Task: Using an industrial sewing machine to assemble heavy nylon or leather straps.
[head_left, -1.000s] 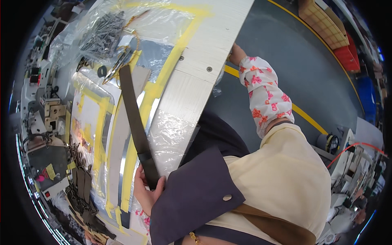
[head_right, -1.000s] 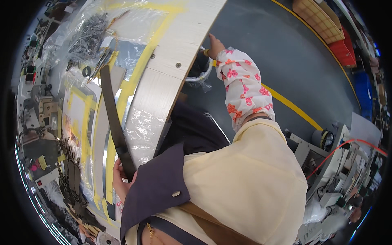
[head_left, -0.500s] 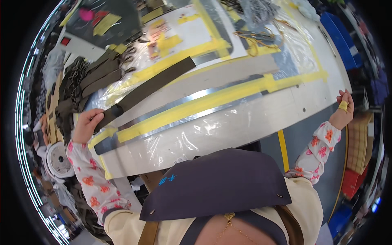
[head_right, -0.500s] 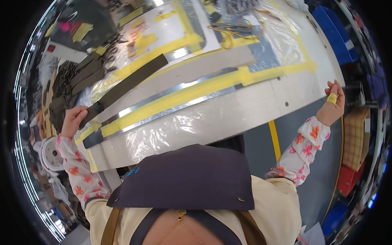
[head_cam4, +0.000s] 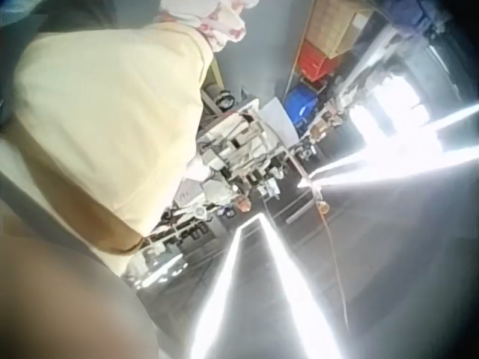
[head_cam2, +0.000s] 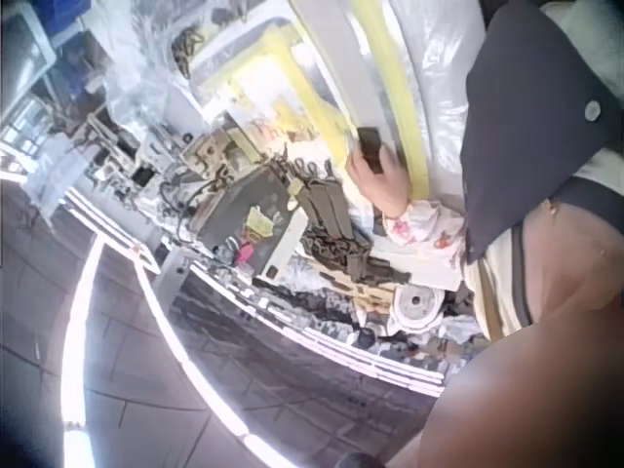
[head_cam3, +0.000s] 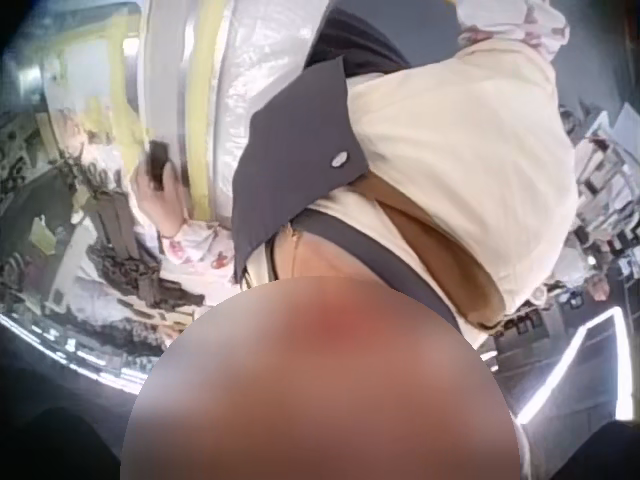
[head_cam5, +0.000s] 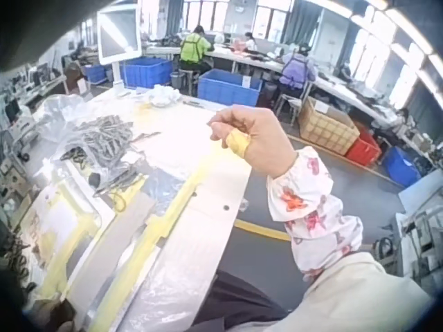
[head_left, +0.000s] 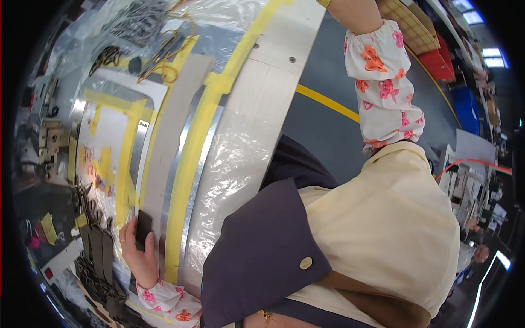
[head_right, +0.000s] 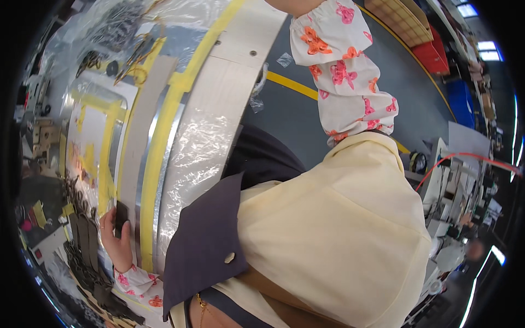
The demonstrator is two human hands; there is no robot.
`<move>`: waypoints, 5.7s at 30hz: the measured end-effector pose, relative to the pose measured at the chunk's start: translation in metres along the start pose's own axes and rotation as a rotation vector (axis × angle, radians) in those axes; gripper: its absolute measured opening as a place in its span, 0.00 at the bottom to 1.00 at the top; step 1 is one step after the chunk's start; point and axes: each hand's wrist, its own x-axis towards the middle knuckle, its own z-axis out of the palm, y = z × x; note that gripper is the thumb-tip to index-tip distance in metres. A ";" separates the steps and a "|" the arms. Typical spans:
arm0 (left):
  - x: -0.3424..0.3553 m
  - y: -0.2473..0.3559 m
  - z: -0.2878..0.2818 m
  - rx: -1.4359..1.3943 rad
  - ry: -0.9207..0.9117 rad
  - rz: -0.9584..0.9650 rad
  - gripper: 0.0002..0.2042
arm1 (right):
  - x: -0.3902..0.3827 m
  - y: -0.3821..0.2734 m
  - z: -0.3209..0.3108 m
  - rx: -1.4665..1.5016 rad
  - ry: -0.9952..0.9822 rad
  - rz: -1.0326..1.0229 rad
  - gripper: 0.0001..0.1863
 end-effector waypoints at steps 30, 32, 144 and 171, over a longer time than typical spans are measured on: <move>0.046 -0.041 0.013 -0.272 0.485 -0.043 0.06 | 0.139 -0.035 0.321 -0.863 -0.673 -0.378 0.11; 0.044 -0.043 0.007 -0.252 0.397 -0.020 0.06 | 0.164 0.022 0.360 -0.863 -0.604 -0.284 0.11; 0.076 -0.081 0.018 0.204 0.366 0.110 0.15 | 0.017 -0.085 0.376 0.248 -0.849 -0.327 0.22; 0.069 -0.064 0.012 -0.034 0.227 -0.060 0.10 | 0.004 -0.082 0.369 0.010 -0.620 -1.005 0.14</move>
